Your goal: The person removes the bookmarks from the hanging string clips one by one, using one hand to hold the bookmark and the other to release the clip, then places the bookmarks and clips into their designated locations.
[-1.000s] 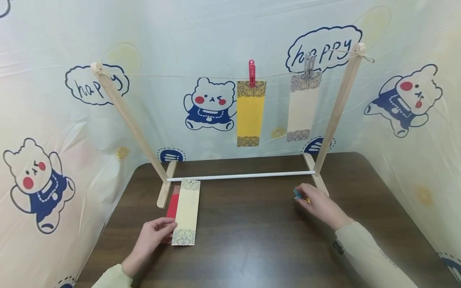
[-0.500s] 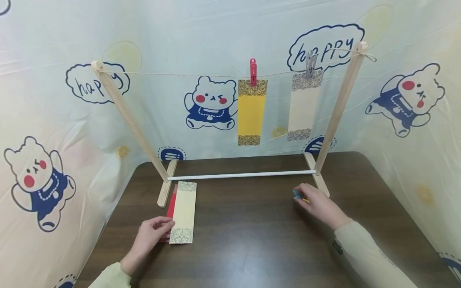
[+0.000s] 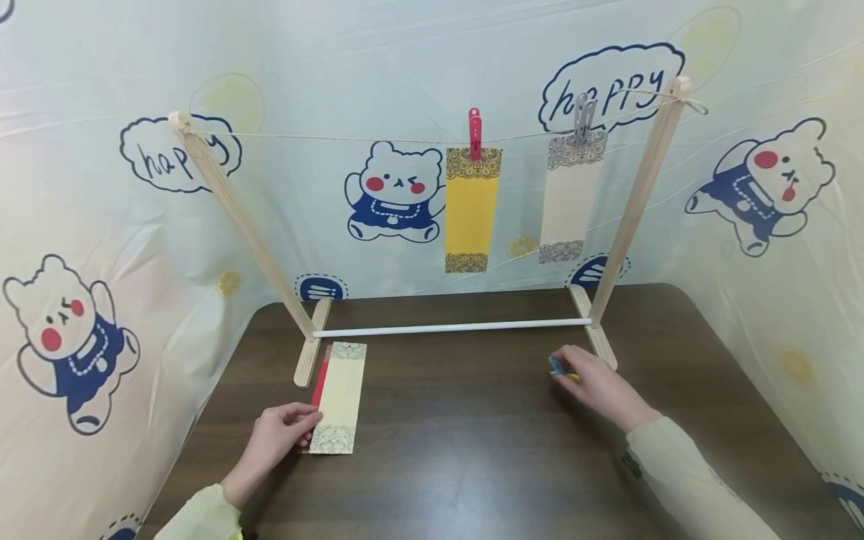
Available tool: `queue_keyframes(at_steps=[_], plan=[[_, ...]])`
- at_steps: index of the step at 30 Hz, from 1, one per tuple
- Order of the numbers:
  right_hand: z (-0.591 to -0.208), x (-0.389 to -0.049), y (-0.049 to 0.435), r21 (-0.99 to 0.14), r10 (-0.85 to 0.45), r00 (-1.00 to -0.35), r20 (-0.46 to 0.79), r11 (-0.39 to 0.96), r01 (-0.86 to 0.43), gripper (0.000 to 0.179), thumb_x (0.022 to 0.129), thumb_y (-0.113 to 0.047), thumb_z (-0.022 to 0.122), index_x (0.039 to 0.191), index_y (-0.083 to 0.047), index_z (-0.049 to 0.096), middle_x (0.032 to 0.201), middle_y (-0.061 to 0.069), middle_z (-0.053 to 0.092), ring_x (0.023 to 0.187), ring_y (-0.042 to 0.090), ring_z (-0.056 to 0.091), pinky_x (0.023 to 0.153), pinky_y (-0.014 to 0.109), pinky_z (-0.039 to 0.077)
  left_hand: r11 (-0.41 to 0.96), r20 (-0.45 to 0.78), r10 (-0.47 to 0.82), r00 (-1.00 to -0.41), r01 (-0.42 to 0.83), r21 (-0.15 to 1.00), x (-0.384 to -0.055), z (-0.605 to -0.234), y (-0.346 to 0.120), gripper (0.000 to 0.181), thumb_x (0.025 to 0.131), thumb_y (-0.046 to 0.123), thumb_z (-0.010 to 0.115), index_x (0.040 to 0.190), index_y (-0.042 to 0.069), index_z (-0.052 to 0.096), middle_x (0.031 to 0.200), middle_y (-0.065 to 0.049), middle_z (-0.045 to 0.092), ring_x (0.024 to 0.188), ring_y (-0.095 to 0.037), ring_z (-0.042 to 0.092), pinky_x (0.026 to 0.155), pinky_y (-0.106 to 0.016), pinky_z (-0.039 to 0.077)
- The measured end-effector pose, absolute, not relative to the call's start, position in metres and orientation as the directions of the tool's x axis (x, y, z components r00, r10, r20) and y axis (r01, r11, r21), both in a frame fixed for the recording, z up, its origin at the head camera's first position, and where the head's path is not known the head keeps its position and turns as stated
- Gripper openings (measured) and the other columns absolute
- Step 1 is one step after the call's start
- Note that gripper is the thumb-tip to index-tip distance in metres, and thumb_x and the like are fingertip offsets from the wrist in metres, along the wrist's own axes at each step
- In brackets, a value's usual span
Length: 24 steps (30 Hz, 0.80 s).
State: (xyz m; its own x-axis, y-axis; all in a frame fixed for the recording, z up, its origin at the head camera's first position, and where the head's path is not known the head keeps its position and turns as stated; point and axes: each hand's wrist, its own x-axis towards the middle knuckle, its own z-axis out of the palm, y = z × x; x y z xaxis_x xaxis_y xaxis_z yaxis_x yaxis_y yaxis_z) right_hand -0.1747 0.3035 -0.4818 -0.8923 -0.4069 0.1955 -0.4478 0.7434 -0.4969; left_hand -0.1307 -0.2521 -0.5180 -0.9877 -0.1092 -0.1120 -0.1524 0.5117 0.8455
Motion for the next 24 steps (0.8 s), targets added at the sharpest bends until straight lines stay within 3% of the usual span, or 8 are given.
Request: queue_keyframes(at_steps=[24], plan=[[-0.488, -0.1722, 0.3071, -0.431, -0.431, -0.883, 0.184, 0.772, -0.467, 0.029, 0.087, -0.003, 0.082, 0.113, -0.004, 0.068, 0.101, 0.001, 0.07, 0.087, 0.013, 0.064, 0.08, 0.042, 0.062, 0.639, -0.071, -0.1, -0.992, -0.119, 0.76, -0.1359, -0.5198, -0.2605, 0.009, 0.091, 0.01, 0.08, 0.094, 0.002, 0.077, 0.07, -0.001, 0.07, 0.058, -0.014, 0.062, 0.052, -0.023, 0.05]])
